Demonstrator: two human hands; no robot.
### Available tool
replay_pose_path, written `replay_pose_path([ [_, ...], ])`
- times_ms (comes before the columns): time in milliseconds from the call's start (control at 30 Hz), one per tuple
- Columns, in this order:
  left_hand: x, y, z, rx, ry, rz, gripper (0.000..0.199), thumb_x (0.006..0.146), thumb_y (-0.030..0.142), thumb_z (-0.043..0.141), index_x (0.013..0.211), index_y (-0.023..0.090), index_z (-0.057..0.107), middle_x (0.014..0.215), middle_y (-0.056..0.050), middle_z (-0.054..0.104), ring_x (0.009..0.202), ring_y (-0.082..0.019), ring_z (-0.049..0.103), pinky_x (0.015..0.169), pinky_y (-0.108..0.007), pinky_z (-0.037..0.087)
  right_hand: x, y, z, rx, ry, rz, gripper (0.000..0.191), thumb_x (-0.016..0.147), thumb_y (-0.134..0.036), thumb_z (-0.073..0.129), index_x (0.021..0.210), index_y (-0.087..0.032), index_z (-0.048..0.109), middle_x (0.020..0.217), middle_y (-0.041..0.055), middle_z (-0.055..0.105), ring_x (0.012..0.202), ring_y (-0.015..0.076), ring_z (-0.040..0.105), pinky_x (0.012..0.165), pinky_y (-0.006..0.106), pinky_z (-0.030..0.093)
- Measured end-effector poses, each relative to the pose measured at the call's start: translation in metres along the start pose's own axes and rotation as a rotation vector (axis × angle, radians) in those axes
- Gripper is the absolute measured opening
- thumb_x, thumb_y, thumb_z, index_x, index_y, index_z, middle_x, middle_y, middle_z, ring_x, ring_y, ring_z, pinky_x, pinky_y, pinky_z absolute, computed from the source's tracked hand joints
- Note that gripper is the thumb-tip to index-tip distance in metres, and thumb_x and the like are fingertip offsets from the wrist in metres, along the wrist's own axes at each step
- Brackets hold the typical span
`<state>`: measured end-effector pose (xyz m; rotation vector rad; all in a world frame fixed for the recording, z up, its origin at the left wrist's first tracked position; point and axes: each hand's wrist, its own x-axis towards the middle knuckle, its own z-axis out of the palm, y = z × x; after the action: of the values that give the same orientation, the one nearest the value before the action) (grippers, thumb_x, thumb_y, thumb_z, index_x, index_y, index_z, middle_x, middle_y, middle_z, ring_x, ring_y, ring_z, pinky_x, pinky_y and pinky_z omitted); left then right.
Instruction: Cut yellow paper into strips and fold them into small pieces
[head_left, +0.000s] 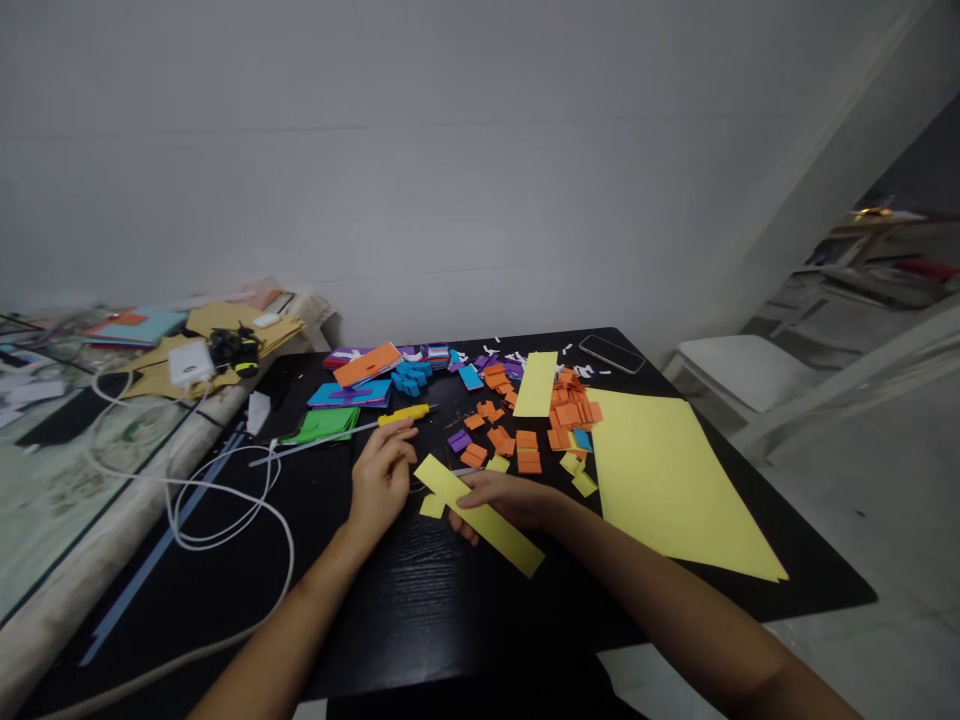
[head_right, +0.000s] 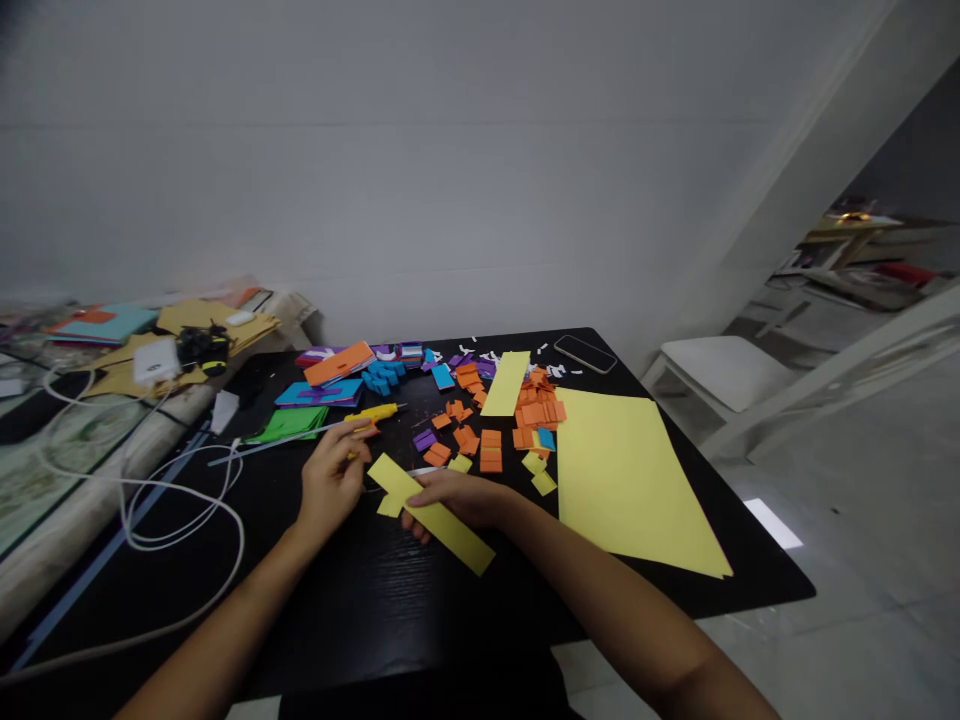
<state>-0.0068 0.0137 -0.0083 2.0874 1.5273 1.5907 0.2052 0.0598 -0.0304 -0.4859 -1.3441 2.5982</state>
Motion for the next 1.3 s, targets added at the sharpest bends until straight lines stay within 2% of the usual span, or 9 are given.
replay_pose_path([
  [100,-0.002,0.000,-0.001,-0.015,-0.094,0.000,0.028,0.077,0.001,0.041,0.066,0.018,0.059,0.085,-0.004,0.069,0.080,-0.016,0.066,0.074,-0.027,0.052,0.001,0.002,-0.002,0.021,0.030,0.017,0.050,0.083,-0.058,0.065,0.094,-0.010,0.062,0.079,0.0077,0.069,0.063,0.0154,0.066,0.059,0.026,0.054],
  [167,-0.003,0.000,-0.002,-0.004,-0.140,-0.032,0.027,0.073,0.002,0.038,0.059,0.019,0.054,0.061,0.001,0.059,0.059,-0.013,0.057,0.059,-0.024,0.044,0.002,0.002,-0.002,0.048,0.044,0.051,0.059,0.088,-0.068,0.051,0.094,-0.011,0.062,0.078,0.0076,0.069,0.063,0.0156,0.065,0.059,0.027,0.054],
  [300,-0.003,-0.002,-0.005,-0.001,-0.184,-0.092,0.021,0.064,0.006,0.036,0.049,0.020,0.034,0.044,0.005,0.032,0.042,-0.010,0.035,0.045,-0.024,0.027,0.003,0.001,-0.003,0.062,0.067,0.109,0.063,0.096,-0.066,0.034,0.092,-0.010,0.063,0.076,0.0073,0.068,0.061,0.0149,0.064,0.059,0.026,0.052],
  [433,-0.003,-0.004,-0.005,-0.017,-0.242,-0.133,0.020,0.064,0.008,0.035,0.049,0.020,0.030,0.044,0.005,0.027,0.041,-0.010,0.031,0.044,-0.024,0.022,0.003,0.001,-0.001,0.020,0.104,0.117,0.061,0.100,-0.058,0.036,0.086,-0.007,0.067,0.075,0.0081,0.067,0.059,0.0131,0.061,0.056,0.024,0.050],
  [600,-0.006,-0.004,-0.002,0.027,-0.170,-0.174,0.020,0.070,0.007,0.037,0.055,0.020,0.040,0.050,0.004,0.038,0.048,-0.012,0.041,0.051,-0.024,0.029,0.004,0.003,-0.001,0.028,0.156,0.096,0.057,0.095,-0.061,0.046,0.085,-0.008,0.067,0.075,0.0072,0.066,0.058,0.0128,0.060,0.055,0.024,0.049],
  [733,-0.005,0.001,0.000,-0.040,-0.177,-0.281,0.016,0.088,0.017,0.043,0.084,0.020,0.058,0.066,0.003,0.054,0.059,-0.014,0.052,0.059,-0.025,0.039,0.005,0.003,0.001,0.085,0.182,0.016,0.053,0.091,-0.062,0.053,0.087,-0.010,0.066,0.073,0.0050,0.064,0.058,0.0118,0.059,0.058,0.024,0.049],
  [900,-0.005,0.009,0.002,-0.193,-0.288,-0.332,0.027,0.095,0.033,0.047,0.118,0.020,0.052,0.071,0.003,0.056,0.062,-0.015,0.056,0.062,-0.026,0.043,0.005,0.003,0.010,0.121,0.306,-0.097,0.047,0.084,-0.059,0.065,0.087,-0.012,0.064,0.074,0.0031,0.062,0.060,0.0114,0.058,0.057,0.024,0.049],
  [1033,-0.008,0.012,0.007,-0.225,-0.360,-0.366,0.034,0.094,0.039,0.052,0.122,0.020,0.052,0.078,0.001,0.060,0.065,-0.016,0.058,0.061,-0.026,0.043,0.008,0.008,0.014,0.090,0.320,-0.176,0.042,0.077,-0.055,0.074,0.083,-0.015,0.063,0.074,0.0012,0.062,0.060,0.0112,0.057,0.059,0.025,0.050],
  [1300,-0.007,0.010,0.010,-0.304,-0.356,-0.426,0.034,0.093,0.042,0.054,0.118,0.020,0.055,0.083,-0.001,0.062,0.064,-0.014,0.058,0.056,-0.023,0.044,0.011,0.013,0.008,-0.011,0.336,-0.227,0.039,0.068,-0.043,0.084,0.079,-0.014,0.060,0.067,-0.0023,0.061,0.057,0.0112,0.058,0.060,0.027,0.050],
])
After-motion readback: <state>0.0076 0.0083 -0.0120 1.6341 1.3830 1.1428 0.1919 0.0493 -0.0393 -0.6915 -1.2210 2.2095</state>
